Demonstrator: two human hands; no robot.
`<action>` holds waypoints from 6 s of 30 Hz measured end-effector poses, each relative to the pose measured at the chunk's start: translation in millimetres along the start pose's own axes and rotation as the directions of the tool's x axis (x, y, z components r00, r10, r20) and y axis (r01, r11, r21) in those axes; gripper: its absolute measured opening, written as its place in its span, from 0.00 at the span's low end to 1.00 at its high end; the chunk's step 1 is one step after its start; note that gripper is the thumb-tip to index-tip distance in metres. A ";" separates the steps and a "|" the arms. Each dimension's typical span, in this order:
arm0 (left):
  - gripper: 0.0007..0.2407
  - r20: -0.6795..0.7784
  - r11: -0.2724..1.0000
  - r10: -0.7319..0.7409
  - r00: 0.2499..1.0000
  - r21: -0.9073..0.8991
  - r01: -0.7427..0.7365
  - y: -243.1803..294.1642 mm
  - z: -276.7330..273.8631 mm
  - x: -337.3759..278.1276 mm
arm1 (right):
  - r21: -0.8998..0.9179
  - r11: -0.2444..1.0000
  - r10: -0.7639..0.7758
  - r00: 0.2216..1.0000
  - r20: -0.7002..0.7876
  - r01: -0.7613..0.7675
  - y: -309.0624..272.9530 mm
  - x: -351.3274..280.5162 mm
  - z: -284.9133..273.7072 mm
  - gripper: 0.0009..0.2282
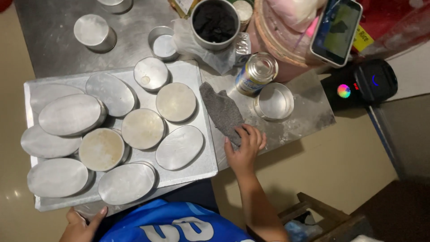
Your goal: The recorder removes metal cake molds from a baking tray and then wipes the tray clean with a cloth.
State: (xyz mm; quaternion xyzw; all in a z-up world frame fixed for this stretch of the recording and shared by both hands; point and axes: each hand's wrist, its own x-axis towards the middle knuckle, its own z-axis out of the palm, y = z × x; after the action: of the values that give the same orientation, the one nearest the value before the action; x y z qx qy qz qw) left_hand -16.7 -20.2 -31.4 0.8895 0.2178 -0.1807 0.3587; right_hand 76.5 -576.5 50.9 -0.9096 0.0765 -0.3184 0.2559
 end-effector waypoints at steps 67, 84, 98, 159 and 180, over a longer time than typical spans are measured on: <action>0.51 0.004 0.975 -0.110 0.994 0.196 0.107 123.4 -26.3 -61.1 | -0.366 0.924 -0.180 0.970 -0.163 0.110 97.0 227.5 -118.2 0.17; 0.49 0.031 0.962 -0.182 0.983 0.214 0.171 134.5 -31.0 -64.5 | -0.360 0.929 -0.142 0.980 -0.140 0.084 85.5 235.7 -121.5 0.17; 0.47 -0.079 0.982 -0.100 0.992 0.151 0.111 133.1 -19.2 -85.0 | 0.082 0.930 -0.334 0.918 -0.213 0.357 27.7 105.8 -44.8 0.18; 0.07 0.748 0.815 0.326 0.578 -0.532 0.230 74.1 119.8 -56.7 | 0.302 0.904 -0.363 0.917 0.165 0.303 -42.1 -8.0 -8.9 0.20; 0.14 0.569 0.961 0.220 0.793 -0.267 -0.075 0.4 100.2 -33.0 | -0.122 0.992 -0.027 0.941 -0.338 -0.015 95.5 179.1 -81.0 0.33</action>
State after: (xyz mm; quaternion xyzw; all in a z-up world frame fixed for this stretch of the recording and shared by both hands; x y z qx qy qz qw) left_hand -60.7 -100.8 -83.3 0.7549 0.0439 -0.3942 0.5223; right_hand 169.4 -746.2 152.5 -0.8554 0.1361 -0.4655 0.1816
